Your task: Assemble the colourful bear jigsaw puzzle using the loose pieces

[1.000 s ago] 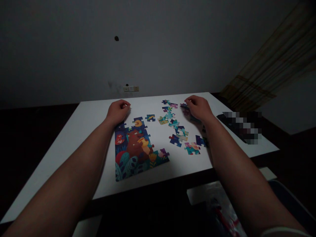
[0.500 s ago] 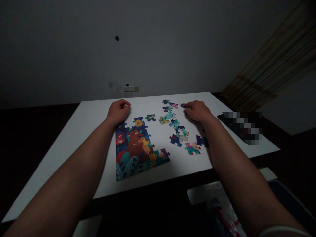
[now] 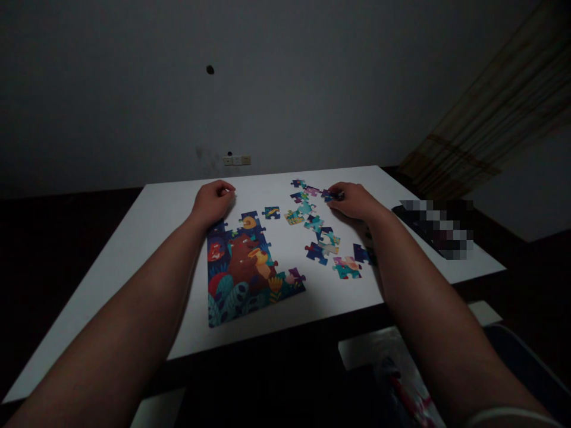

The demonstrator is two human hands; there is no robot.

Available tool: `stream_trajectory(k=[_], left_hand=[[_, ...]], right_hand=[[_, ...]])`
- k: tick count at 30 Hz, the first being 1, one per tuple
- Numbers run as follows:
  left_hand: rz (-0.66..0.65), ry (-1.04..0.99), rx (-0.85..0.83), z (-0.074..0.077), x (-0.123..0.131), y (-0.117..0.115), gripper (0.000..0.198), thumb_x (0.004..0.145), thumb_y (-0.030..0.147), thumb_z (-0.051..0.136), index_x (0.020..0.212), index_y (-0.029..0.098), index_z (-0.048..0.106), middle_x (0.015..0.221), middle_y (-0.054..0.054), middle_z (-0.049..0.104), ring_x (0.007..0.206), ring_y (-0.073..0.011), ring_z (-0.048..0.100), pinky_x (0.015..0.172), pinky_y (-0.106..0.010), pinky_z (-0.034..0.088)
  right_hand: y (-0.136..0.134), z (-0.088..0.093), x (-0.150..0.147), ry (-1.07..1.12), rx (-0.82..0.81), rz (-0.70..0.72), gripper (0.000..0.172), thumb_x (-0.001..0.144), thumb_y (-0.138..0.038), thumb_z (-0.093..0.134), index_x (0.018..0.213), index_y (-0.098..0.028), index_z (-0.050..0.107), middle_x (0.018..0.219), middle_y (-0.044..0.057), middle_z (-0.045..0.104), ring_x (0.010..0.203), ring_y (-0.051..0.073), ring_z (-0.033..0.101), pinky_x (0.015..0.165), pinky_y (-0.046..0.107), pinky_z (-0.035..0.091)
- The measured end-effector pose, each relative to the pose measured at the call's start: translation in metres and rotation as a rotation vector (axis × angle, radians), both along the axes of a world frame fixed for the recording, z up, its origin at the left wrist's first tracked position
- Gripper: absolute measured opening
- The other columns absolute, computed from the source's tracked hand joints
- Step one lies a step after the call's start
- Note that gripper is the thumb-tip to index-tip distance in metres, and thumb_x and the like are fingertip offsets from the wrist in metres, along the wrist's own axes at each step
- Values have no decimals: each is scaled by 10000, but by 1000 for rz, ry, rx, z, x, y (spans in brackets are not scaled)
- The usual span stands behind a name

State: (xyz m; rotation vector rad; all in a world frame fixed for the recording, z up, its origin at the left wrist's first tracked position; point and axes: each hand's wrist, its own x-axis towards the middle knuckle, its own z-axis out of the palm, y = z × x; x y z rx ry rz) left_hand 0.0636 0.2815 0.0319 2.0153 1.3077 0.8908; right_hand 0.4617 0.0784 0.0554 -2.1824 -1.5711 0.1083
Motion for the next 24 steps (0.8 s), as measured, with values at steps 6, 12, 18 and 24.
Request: stream_trajectory(k=[6,12,18,24], left_hand=[[3,-3,-2,1,0,0,227,909,327,789,1088,230,889,929,-77,814,938,-306,732,926,-452,610],[-2,-12,-6,1,0,0,214,911,346,819,1084,241,889,948,-89,826,949,-312,741,940,-467,635],[-13,-4,11,0,-1,1,216,918,342,802,1084,236,890,950,-95,830,946,-313,742,950,-479,625],[9,6,11,1,-1,0,226,927,340,785,1093,236,897,947,-95,840,954,-314,743,933,-468,620]], right_hand=[[1,1,-9,67,-46,-10,604,931,-194,870,1531,-253,912,1473,170,956,1328,398,895,1278,598,705],[-1,-1,-10,11,-31,-43,712,931,-240,914,1642,-267,877,1595,183,904,1605,481,768,1423,689,621],[1,1,-8,69,-65,-12,673,922,-196,933,1593,-228,893,1526,195,925,1474,421,844,1383,621,654],[0,7,-11,160,43,-28,582,913,-260,960,1494,-240,932,1419,167,942,1199,374,899,1193,582,748]])
